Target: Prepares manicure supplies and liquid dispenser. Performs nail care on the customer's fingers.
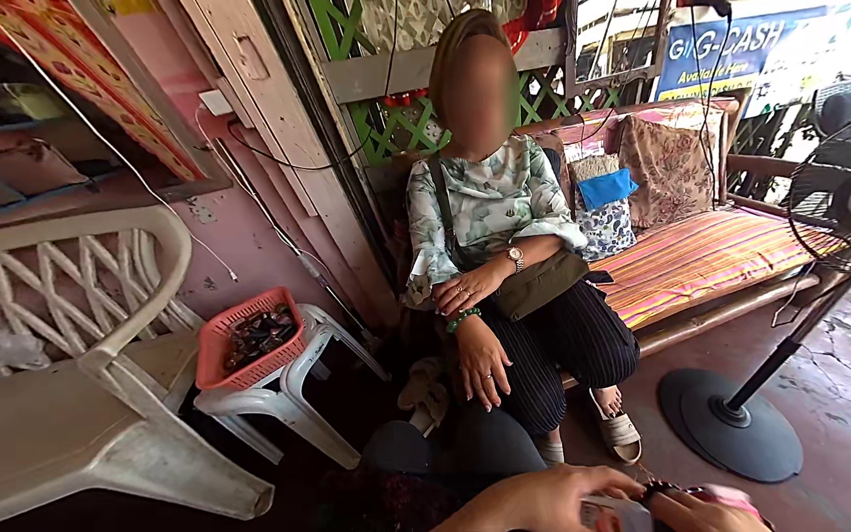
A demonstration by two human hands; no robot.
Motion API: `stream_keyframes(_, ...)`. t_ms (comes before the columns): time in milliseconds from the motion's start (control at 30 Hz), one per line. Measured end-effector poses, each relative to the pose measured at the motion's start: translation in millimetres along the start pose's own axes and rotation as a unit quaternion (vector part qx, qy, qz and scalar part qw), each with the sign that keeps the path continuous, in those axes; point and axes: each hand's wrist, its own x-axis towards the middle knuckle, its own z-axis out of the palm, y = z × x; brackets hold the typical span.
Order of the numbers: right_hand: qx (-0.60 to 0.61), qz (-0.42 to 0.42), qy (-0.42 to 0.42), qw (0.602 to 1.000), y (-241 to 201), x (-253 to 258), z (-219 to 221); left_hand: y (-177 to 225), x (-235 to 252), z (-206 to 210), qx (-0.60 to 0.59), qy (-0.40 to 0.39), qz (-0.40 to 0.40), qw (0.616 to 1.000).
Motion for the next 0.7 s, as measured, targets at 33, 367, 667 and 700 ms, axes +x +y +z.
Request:
stream_keyframes(33, 0.004, -0.043, 0.018, 0.999, -10, 17, 6, 6, -26, -7, 0.035, 0.015, -0.019, 0.999)
stream_keyframes(367, -0.072, 0.097, -0.249, 0.961, -63, 153, 101, -22, -285, -40, 0.184, 0.417, -0.245, 0.856)
stream_keyframes(667, -0.160, 0.130, -0.224, 0.952, -64, 181, 62, -42, -337, -16, 0.027, 0.526, -0.315, 0.789)
stream_keyframes(700, -0.164, 0.158, -0.182, 0.957, -64, 182, 54, -50, -335, -17, 0.035, 0.561, -0.283, 0.777)
